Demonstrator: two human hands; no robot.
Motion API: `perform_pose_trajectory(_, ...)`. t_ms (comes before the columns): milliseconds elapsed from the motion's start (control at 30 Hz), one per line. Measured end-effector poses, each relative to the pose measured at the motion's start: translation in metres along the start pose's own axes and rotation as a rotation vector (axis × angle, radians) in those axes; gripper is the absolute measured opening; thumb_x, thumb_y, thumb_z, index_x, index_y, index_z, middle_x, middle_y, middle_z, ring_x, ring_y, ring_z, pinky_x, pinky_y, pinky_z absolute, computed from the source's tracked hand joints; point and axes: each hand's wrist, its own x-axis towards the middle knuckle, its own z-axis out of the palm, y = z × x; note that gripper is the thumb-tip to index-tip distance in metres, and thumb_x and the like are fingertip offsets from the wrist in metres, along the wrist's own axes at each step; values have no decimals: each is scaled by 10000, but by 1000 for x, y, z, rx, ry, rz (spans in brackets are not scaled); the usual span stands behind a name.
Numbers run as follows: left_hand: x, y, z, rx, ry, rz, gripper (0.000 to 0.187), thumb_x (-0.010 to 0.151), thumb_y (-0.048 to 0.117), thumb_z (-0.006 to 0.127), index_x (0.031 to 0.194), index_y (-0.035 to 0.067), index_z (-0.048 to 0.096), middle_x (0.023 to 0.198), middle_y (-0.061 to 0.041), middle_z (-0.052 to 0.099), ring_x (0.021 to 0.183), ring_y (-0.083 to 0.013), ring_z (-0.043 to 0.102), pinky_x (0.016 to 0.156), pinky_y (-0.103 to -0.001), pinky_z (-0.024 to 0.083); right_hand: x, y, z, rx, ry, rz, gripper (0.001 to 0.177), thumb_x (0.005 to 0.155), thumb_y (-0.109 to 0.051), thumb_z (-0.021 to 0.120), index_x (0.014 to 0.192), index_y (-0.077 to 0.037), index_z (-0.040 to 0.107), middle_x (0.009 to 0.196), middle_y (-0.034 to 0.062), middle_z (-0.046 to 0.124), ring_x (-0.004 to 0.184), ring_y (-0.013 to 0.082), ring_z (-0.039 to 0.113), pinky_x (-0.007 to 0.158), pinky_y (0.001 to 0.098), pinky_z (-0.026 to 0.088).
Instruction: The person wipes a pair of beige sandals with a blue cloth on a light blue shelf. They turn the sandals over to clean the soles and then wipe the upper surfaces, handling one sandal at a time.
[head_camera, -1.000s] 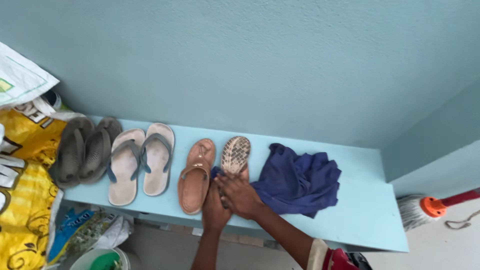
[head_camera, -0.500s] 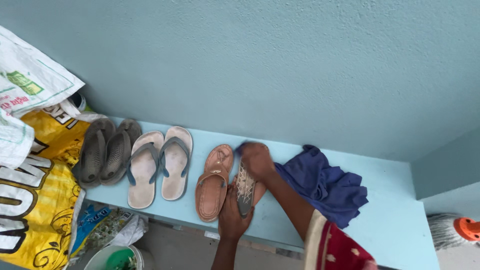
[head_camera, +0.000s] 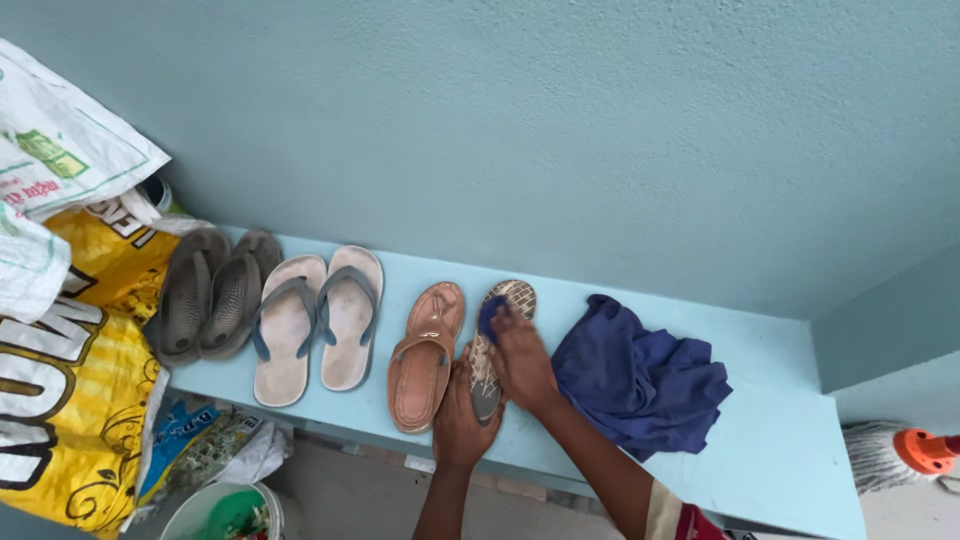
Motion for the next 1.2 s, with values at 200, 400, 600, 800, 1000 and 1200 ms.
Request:
perform_pose_trajectory(200,1,0,-1,23,-33,-29,923,751,308,844,1486,2,375,1506,-224,450,1425,-397,403,1141,-494,359,64,33,8,73,-157,403,487,1004,-206,521,1460,-33,533,1443,161,592,1379,338,519,1240,469,368)
perform_pose_trajectory(400,3,-1,-1,11,-85,-43,945,735,292,838,1495,-5,360,1547,-219,425,1437,-397,386,1143,-496,337,53,27,12,-122,-174,-273,360,922,-164,564,1260,-79,654,1423,117,636,1392,312,501,1193,469,356)
perform_pose_trajectory(600,3,1,-2,6,-68,-54,912,769,311,819,1497,12,359,1552,-195,430,1455,-374,397,1174,-470,346,57,25,4,-131,-261,-267,306,968,-285,557,1174,-88,668,1335,97,643,1265,307,529,1095,495,389)
perform_pose_trajectory(800,4,0,-2,-38,-77,-36,913,803,294,803,1525,-18,340,1596,-211,402,1472,-379,378,1169,-469,341,95,30,8,-126,-199,386,311,1007,-341,496,1175,-153,679,1267,63,640,1253,313,510,1009,517,400)
perform_pose_trajectory(1000,6,0,-2,-13,-81,-31,943,777,311,810,1518,-23,332,1565,-227,410,1468,-383,376,1168,-465,342,72,20,21,-70,177,783,466,988,-349,529,1348,-65,612,1373,166,565,1219,399,512,1032,546,405)
perform_pose_trajectory(1200,3,1,-2,29,-30,5,892,785,304,811,1497,-24,386,1536,-225,452,1458,-378,409,1180,-469,347,14,-22,27,37,87,586,601,1040,-317,496,1484,82,430,1587,337,340,1391,517,359,1135,539,333)
